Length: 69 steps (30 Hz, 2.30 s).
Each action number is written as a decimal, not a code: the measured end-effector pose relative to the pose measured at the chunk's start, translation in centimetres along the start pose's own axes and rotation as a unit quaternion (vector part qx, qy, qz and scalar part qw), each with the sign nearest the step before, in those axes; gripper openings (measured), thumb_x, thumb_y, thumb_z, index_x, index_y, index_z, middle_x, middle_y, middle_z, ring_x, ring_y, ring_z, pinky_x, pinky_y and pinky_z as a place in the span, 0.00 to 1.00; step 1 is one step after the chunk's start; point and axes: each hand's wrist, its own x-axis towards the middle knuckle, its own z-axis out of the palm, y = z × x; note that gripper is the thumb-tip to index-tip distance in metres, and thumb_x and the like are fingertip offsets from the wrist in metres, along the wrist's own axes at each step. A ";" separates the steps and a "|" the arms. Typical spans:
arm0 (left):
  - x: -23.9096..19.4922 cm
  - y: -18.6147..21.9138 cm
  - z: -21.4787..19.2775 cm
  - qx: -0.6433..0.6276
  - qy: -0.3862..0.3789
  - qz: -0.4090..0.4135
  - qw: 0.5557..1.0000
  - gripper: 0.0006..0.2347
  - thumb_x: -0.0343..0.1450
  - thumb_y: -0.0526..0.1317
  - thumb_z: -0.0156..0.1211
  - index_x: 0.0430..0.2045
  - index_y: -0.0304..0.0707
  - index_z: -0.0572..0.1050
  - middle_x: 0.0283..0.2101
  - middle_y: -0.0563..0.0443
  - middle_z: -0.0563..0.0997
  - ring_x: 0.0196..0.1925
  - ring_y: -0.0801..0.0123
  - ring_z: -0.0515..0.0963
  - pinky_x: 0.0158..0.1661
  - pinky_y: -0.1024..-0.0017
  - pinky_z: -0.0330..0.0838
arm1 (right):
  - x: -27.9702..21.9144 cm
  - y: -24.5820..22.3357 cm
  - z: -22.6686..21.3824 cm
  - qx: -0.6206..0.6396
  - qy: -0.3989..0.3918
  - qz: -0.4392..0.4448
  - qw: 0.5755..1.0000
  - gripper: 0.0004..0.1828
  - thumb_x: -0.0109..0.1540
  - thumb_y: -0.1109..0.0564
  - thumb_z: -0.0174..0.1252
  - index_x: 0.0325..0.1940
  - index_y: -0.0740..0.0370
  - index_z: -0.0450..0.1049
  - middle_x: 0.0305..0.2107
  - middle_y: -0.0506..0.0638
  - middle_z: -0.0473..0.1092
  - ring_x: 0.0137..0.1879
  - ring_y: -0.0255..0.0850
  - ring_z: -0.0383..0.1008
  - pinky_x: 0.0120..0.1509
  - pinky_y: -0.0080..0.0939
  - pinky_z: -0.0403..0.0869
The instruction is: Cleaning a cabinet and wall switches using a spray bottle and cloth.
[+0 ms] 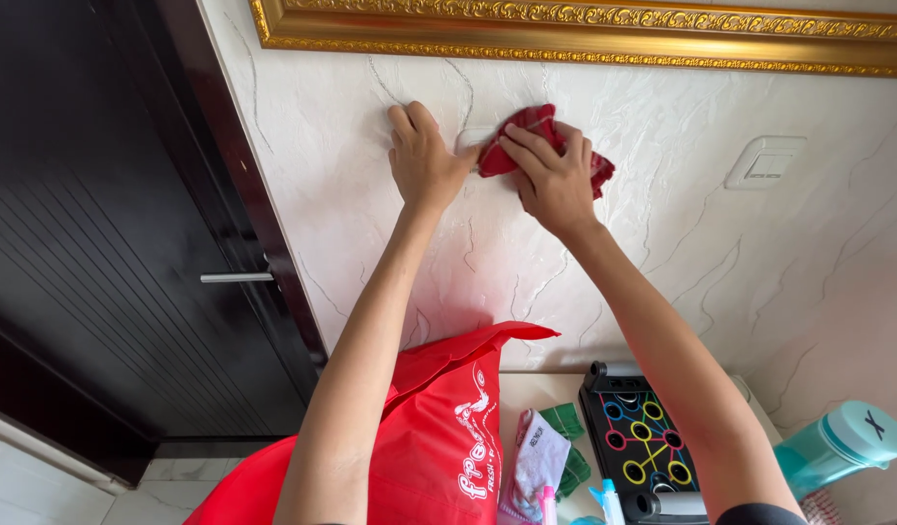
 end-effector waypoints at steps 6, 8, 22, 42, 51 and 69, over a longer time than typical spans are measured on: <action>0.5 -3.6 0.5 -0.128 -0.062 0.018 0.990 0.16 0.70 0.45 0.64 0.36 0.37 0.62 0.45 0.45 0.65 0.39 0.55 0.76 0.38 0.59 0.73 | 0.7 -1.8 0.8 -0.027 0.007 -0.072 0.997 0.23 0.61 0.56 0.67 0.61 0.50 0.78 0.64 0.39 0.69 0.64 0.55 0.64 0.66 0.56 0.65; 0.6 -3.4 0.7 -0.152 -0.089 0.020 0.984 0.13 0.72 0.44 0.59 0.37 0.38 0.63 0.45 0.45 0.65 0.37 0.55 0.76 0.38 0.59 0.73 | 1.1 -2.5 1.5 -0.025 0.011 -0.033 0.999 0.23 0.61 0.55 0.66 0.62 0.50 0.78 0.65 0.39 0.69 0.64 0.55 0.64 0.66 0.56 0.65; -0.1 -3.1 0.9 -0.071 -0.050 0.032 0.996 0.05 0.76 0.36 0.53 0.36 0.32 0.68 0.47 0.36 0.68 0.47 0.45 0.72 0.48 0.50 0.67 | -5.1 0.2 -3.7 0.115 0.010 0.106 0.988 0.23 0.58 0.59 0.64 0.59 0.53 0.76 0.58 0.47 0.73 0.64 0.48 0.73 0.70 0.55 0.64; -13.1 28.7 21.7 0.040 -0.144 0.334 0.931 0.23 0.66 0.40 0.65 0.57 0.35 0.73 0.58 0.47 0.70 0.50 0.59 0.75 0.42 0.60 0.73 | -12.6 24.9 -15.3 -0.016 0.032 0.302 0.953 0.22 0.58 0.65 0.64 0.56 0.53 0.80 0.58 0.42 0.73 0.59 0.58 0.64 0.61 0.54 0.69; -13.1 27.2 24.0 0.146 -0.041 0.338 0.929 0.22 0.67 0.45 0.67 0.58 0.50 0.74 0.57 0.48 0.68 0.50 0.59 0.74 0.43 0.59 0.71 | -15.4 28.9 -17.0 -0.054 -0.015 0.119 0.991 0.21 0.59 0.61 0.69 0.57 0.53 0.81 0.57 0.42 0.71 0.59 0.55 0.64 0.58 0.55 0.67; -11.6 26.7 22.1 0.179 -0.051 0.359 0.915 0.35 0.69 0.30 0.63 0.69 0.80 0.64 0.51 0.51 0.71 0.43 0.62 0.70 0.39 0.62 0.65 | -19.1 31.5 -16.0 -0.020 0.009 0.025 0.999 0.25 0.58 0.68 0.67 0.58 0.51 0.81 0.62 0.38 0.72 0.65 0.55 0.63 0.69 0.56 0.65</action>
